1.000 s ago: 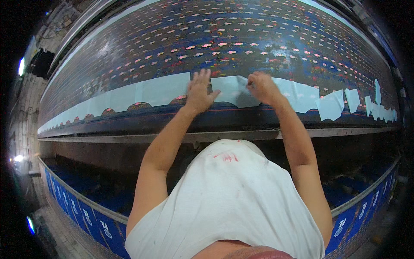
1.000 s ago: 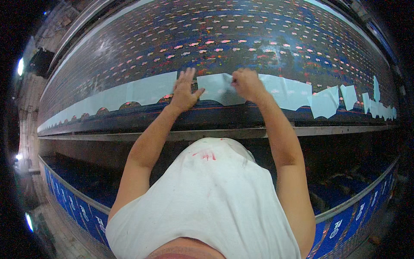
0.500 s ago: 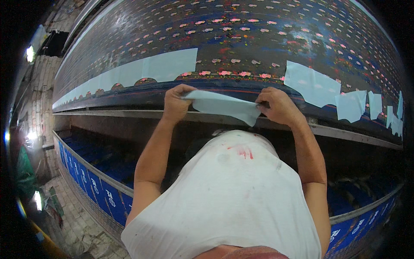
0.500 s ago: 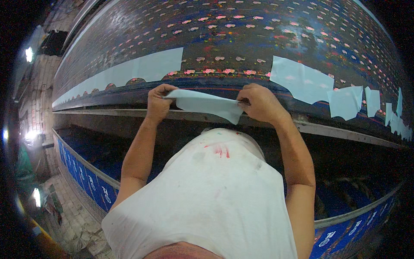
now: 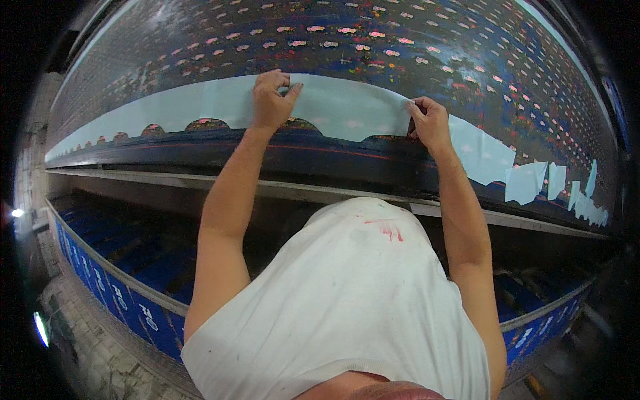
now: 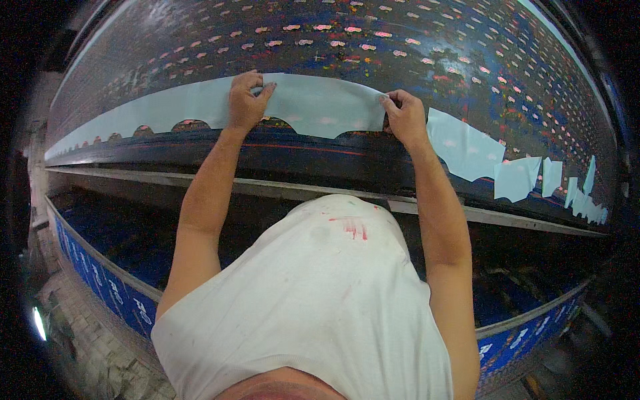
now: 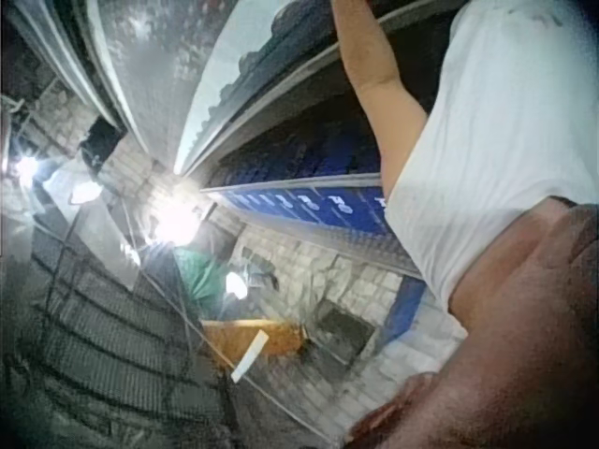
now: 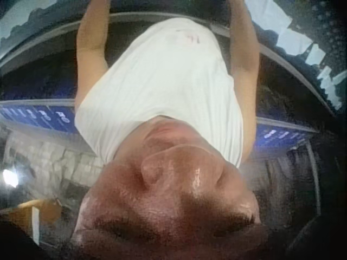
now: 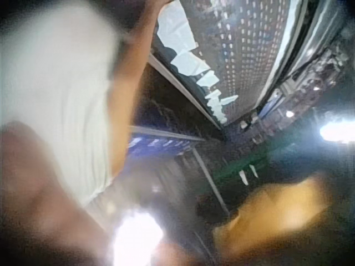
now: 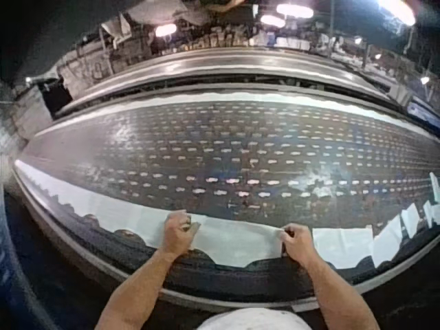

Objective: The person applies light blue protective film strips to a curved surface, smoothing each piece by hand. The person then places blue protective sheets labeled P.E. over the same surface, aligning and smoothing them in sequence.

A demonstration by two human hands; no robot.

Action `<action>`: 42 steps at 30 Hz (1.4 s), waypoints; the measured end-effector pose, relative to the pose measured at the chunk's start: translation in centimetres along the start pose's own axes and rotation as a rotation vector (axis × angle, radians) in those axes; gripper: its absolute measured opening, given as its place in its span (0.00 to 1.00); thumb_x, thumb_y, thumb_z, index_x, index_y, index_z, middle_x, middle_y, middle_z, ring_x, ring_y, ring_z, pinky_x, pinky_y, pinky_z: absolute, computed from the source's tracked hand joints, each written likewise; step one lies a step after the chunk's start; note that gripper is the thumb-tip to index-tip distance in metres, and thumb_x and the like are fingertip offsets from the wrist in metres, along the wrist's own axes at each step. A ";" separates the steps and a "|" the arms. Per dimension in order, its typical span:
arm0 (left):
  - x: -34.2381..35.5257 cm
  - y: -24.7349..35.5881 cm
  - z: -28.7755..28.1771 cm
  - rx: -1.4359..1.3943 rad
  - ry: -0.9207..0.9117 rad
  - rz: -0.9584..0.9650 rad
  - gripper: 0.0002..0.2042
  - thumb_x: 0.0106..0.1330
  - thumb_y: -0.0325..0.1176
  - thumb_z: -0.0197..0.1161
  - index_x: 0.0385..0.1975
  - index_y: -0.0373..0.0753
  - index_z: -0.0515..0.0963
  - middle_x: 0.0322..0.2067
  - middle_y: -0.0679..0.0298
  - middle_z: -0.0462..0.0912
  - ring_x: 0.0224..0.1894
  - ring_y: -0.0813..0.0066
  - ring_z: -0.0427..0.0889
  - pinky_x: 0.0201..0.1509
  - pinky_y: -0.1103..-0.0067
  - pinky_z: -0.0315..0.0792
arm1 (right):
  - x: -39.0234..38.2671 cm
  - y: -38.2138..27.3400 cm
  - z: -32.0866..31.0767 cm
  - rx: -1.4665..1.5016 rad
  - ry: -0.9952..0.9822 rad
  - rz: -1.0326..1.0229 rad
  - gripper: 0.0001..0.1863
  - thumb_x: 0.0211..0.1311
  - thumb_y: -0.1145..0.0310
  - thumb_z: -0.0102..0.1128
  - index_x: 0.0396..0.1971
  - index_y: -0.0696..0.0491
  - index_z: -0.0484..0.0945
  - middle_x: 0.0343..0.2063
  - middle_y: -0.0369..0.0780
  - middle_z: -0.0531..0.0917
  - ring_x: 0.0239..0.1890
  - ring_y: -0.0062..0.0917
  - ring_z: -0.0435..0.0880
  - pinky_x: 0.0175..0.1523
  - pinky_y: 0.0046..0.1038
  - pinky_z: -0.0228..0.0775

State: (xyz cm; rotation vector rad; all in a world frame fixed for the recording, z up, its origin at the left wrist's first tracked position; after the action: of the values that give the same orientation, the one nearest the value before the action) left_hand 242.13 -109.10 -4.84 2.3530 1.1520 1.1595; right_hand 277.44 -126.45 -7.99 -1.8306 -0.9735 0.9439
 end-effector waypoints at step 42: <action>-4.2 24.7 20.2 0.212 -0.742 0.381 0.50 0.76 0.70 0.55 0.86 0.39 0.53 0.87 0.55 0.48 0.89 0.49 0.41 0.91 0.55 0.37 | -5.0 4.5 -23.9 -1.090 0.361 -0.256 0.11 0.66 0.62 0.73 0.45 0.47 0.90 0.52 0.43 0.87 0.59 0.45 0.85 0.60 0.47 0.79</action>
State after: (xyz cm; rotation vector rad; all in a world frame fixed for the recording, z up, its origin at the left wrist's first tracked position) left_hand 269.26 -126.29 -6.62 2.8527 0.5977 0.1654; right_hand 297.41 -140.03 -2.11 -2.5044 -1.5915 -0.1829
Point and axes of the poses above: each hand's wrist, its own x-axis towards the middle knuckle, its own z-axis out of the palm, y = z × x, the point moved 8 cm from there along x, towards the middle knuckle
